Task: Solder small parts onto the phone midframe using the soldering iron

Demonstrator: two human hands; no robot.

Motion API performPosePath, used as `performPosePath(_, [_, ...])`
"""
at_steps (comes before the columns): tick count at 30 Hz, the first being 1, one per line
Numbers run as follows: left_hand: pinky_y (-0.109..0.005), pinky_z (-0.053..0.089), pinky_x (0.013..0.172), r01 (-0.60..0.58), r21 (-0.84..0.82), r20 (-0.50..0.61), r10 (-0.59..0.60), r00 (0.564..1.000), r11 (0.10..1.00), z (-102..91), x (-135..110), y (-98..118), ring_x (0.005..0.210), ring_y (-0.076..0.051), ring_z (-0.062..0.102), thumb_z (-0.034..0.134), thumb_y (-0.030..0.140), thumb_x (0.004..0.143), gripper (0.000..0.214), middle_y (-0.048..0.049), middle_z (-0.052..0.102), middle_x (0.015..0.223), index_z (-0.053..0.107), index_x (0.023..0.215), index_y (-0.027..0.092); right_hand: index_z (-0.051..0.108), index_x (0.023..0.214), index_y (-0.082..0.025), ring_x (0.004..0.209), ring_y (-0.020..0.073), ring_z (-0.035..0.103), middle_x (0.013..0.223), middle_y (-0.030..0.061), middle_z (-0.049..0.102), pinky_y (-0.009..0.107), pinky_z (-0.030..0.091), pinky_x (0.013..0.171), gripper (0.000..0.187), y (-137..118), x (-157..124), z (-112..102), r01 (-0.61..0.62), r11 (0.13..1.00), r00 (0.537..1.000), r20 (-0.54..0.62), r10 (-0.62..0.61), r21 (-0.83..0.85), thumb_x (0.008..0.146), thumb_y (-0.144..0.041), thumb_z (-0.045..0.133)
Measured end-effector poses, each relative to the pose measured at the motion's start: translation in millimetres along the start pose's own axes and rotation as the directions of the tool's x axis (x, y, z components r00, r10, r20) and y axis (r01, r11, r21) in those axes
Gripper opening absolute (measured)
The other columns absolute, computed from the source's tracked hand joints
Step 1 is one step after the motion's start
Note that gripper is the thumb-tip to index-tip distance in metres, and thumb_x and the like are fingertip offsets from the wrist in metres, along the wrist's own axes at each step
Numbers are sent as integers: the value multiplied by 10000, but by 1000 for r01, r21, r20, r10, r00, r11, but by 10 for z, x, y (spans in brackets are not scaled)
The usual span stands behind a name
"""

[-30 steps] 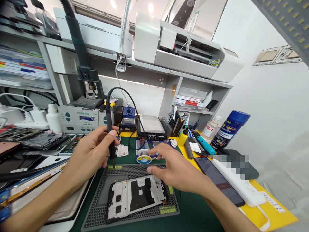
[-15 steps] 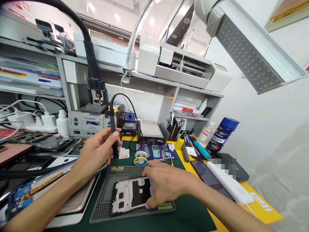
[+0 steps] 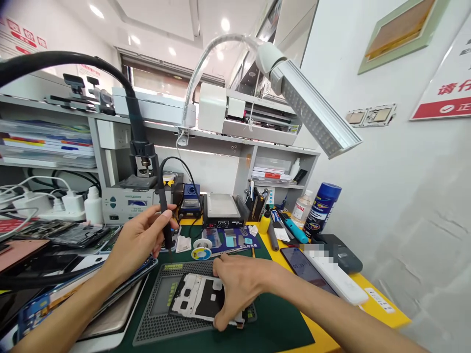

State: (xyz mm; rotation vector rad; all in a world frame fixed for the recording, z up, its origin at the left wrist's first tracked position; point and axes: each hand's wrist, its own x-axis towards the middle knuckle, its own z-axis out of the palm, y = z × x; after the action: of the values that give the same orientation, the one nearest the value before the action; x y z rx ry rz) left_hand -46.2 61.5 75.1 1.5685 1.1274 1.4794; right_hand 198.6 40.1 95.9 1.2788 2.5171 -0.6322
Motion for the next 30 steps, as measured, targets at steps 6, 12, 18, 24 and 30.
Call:
performPosePath(6, [-223, 405, 357, 5, -7, 11, -5, 1000, 1000, 8, 4, 6, 363, -65, 428, 593, 601, 924, 490, -10, 676, 847, 627, 1192, 192, 585, 998, -213, 792, 225, 497, 948, 35, 562, 291, 315, 588, 525, 42, -253, 124, -78, 976, 985, -134, 107, 204, 608, -458, 838])
performPosePath(12, [-223, 412, 349, 12, -41, 15, -12, 1000, 999, 3, 5, -15, 375, -72, 420, 609, 601, 918, 489, -15, 681, 844, 628, 1191, 196, 709, 818, -167, 519, 121, 495, 688, 2, 654, 239, 349, 449, 283, 258, -200, 127, -203, 696, 976, 89, 197, 689, 634, -346, 829])
performPosePath(18, [-214, 416, 350, -4, -89, -8, 3, 1000, 996, -34, 11, -25, 384, -76, 439, 616, 594, 927, 466, -4, 687, 845, 627, 1200, 216, 641, 805, -184, 588, 112, 656, 684, -9, 690, 178, 512, 519, 224, 99, -231, 491, -103, 143, 919, 39, 392, 984, 641, -284, 756])
performPosePath(24, [-211, 430, 376, -45, -99, -4, 45, 999, 994, -22, -26, 39, 421, -78, 456, 620, 580, 936, 472, -28, 714, 911, 620, 1225, 207, 570, 957, -174, 711, 154, 771, 875, 76, 753, 240, 632, 628, 173, -374, -90, 853, 29, -220, 854, 90, 512, 975, 888, -296, 671])
performPosePath(30, [-211, 457, 395, -90, -74, 7, 91, 996, 993, -1, -56, 77, 474, -87, 457, 617, 568, 945, 497, -49, 706, 936, 605, 1258, 182, 495, 812, -212, 709, 142, 780, 793, 61, 756, 227, 632, 631, 229, -695, 192, 940, -36, -263, 897, 147, 416, 964, 987, -330, 585])
